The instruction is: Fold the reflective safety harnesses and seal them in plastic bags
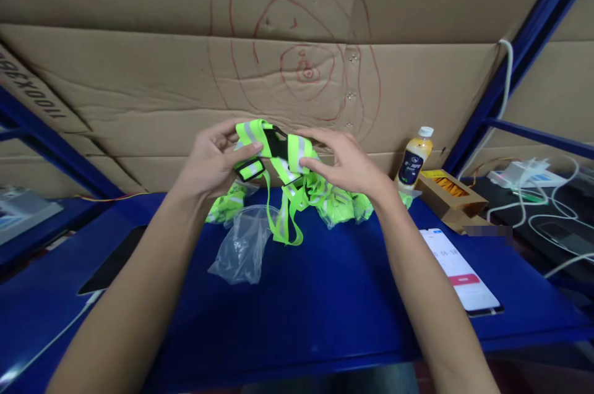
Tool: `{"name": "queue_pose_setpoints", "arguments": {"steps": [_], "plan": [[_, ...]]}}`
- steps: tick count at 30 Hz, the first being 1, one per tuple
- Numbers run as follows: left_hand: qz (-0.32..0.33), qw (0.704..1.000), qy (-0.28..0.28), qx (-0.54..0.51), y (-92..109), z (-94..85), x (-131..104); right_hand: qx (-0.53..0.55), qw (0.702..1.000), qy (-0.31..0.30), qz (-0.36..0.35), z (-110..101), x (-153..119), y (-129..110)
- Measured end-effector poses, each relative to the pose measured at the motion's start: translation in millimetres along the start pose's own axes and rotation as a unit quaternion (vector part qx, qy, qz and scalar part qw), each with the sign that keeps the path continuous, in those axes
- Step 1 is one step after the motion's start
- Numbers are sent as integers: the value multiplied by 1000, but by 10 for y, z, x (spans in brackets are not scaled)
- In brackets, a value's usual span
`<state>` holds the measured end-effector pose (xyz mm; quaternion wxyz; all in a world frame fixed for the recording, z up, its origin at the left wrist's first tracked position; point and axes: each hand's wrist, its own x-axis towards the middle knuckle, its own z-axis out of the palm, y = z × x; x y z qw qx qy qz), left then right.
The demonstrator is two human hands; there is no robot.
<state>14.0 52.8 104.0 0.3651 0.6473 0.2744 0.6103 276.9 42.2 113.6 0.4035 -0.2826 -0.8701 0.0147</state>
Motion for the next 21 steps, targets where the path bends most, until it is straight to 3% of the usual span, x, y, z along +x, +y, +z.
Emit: {"name": "queue_pose_setpoints", "arguments": {"steps": [3, 9, 13, 21], "plan": [[14, 999, -25, 17, -14, 77, -49, 7, 1000, -11, 11, 19, 41, 51], [-68, 991, -110, 11, -69, 102, -96, -45, 999, 15, 5, 121, 61, 94], [-116, 988, -103, -2, -47, 59, -82, -42, 996, 69, -22, 208, 42, 108], [-203, 968, -119, -90, 249, 168, -112, -85, 979, 123, -137, 322, 42, 116]]}}
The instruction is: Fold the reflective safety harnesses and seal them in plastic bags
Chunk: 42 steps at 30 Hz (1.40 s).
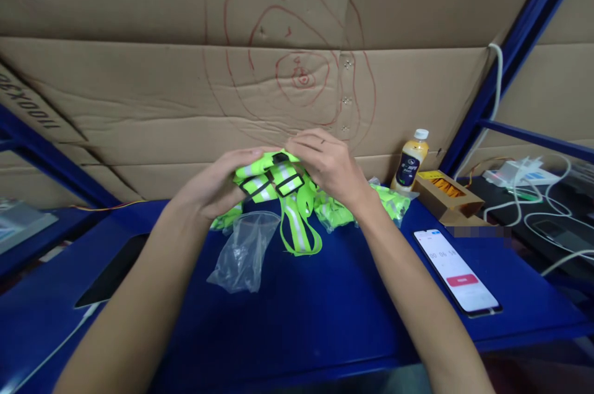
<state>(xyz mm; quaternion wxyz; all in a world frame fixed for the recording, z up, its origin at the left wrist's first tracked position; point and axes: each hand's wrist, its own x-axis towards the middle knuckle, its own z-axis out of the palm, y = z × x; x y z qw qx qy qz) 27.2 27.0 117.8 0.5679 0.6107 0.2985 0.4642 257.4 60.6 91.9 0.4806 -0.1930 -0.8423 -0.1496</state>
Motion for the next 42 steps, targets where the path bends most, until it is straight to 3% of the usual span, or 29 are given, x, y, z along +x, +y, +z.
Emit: {"name": "queue_pose_setpoints", "arguments": {"steps": [3, 7, 9, 13, 17, 20, 24, 29, 32, 35, 39, 42], "plan": [[-1, 1000, 28, -9, 18, -23, -8, 5, 1000, 11, -7, 23, -13, -6], [35, 994, 69, 73, -6, -136, -3, 46, 996, -69, 26, -41, 29, -52], [57, 985, 44, 155, 0, -180, -14, 46, 993, -96, 47, -103, 62, -71], [131, 930, -46, 341, 38, -193, -52, -4, 990, -121, 69, -197, 92, -72], [192, 886, -44, 420, -17, -156, -34, 21, 970, -216, 110, -267, 95, -84], [215, 895, 24, 390, -135, -128, 30, 36, 972, -200, 122, -307, 98, -88], [187, 943, 118, 250, -274, -73, 118, 1, 992, -96, 85, -240, 53, -11], [104, 987, 120, -11, -271, 20, 136, -104, 994, 14, 30, 27, -110, 133], [23, 993, 87, -75, -202, 61, 98, -116, 992, 46, 3, 161, -180, 149], [-3, 993, 86, -80, -159, 64, 69, -91, 996, 7, -4, 191, -171, 102], [35, 988, 132, -67, -151, -10, 82, -7, 994, -98, 39, 40, -39, -25], [73, 987, 134, -48, -140, -75, 83, 26, 989, -123, 78, -113, 68, -90]]}}
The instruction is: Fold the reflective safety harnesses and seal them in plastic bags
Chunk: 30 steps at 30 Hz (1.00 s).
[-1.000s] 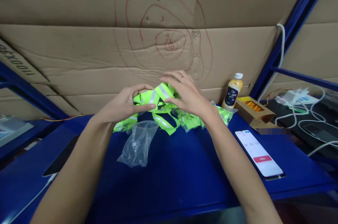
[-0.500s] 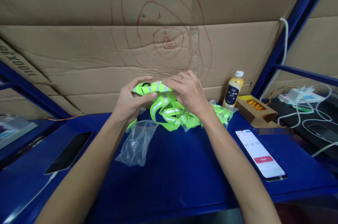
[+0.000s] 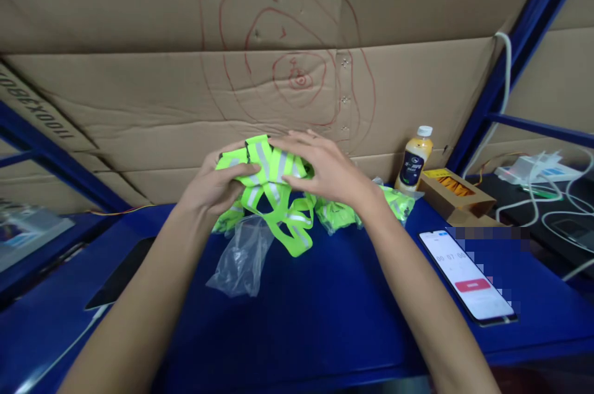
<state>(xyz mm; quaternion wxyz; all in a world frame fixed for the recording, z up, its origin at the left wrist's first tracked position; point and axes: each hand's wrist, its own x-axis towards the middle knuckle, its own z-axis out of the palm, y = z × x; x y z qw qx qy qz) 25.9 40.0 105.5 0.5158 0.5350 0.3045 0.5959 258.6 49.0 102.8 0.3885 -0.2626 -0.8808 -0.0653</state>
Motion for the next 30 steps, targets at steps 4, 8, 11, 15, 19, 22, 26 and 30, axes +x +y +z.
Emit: {"name": "queue_pose_setpoints", "arguments": {"steps": [4, 8, 11, 15, 19, 22, 26, 30], "plan": [[49, 998, -6, 34, 20, -27, -30, 64, 994, 18, 86, -76, 18, 14], [52, 995, -72, 42, -7, 25, -74, 227, 969, -19, 98, -46, 5, 82], [41, 994, -94, 48, -51, 74, -93, 300, 949, -33, 94, -59, -11, 110], [16, 991, -108, 75, -134, 62, -90, 318, 939, -62, 120, -108, -38, 133], [-64, 989, -122, 44, -172, 3, -59, 265, 958, 4, 114, -120, -38, 138], [-144, 969, -200, -34, -110, -21, -48, 187, 975, 86, 82, -95, -24, 120], [-148, 962, -193, -127, 29, -43, -47, 75, 992, 104, -4, -23, -9, 77], [-117, 979, -127, -105, 100, -105, -37, 15, 996, 69, -57, 12, 7, 22]]}}
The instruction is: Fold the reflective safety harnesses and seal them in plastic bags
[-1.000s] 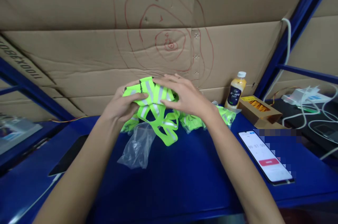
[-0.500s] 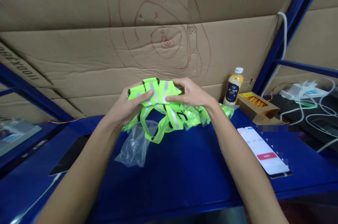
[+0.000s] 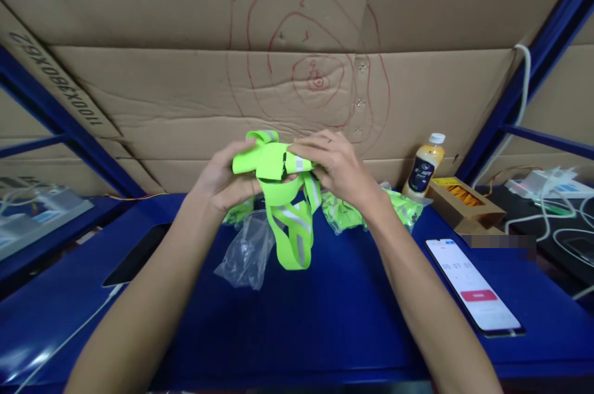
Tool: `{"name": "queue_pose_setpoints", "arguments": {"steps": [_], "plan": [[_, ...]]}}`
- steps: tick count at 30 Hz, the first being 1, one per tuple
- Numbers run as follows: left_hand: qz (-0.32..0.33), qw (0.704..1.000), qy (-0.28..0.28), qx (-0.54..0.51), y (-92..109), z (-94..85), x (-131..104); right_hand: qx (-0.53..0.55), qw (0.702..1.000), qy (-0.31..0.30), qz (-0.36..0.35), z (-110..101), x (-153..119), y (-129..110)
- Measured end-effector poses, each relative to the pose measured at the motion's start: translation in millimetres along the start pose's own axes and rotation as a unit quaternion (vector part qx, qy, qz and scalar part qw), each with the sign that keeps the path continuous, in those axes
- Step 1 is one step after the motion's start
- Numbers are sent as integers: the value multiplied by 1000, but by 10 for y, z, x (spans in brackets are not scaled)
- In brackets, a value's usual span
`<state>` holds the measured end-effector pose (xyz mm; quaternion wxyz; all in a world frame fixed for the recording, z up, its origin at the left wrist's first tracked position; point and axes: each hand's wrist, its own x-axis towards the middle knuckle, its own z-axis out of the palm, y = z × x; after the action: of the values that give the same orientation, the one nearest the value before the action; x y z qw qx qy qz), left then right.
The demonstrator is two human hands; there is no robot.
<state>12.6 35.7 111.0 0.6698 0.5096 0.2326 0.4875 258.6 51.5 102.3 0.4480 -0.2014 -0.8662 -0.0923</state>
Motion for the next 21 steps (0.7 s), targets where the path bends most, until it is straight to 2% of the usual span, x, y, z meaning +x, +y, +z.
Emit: {"name": "queue_pose_setpoints", "arguments": {"steps": [5, 8, 11, 14, 17, 19, 21], "plan": [[-1, 990, 33, 136, 7, -113, -46, 119, 986, -111, 39, -122, 14, -75], [31, 972, 4, 232, -2, -162, -75, 127, 980, -128, 83, -162, 11, -79], [77, 941, -34, 327, 2, -183, -84, 116, 972, -158, 130, -137, 5, -40], [97, 912, -36, 396, -6, -159, -66, 164, 951, -205, 163, -121, -14, 22], [127, 902, 4, 413, -58, -106, -28, 201, 943, -186, 190, -147, -44, 84], [129, 917, 19, 377, -108, -86, -2, 208, 945, -160, 197, -178, -59, 107], [101, 941, 5, 323, -144, -93, 14, 192, 952, -140, 192, -209, -62, 109]]}}
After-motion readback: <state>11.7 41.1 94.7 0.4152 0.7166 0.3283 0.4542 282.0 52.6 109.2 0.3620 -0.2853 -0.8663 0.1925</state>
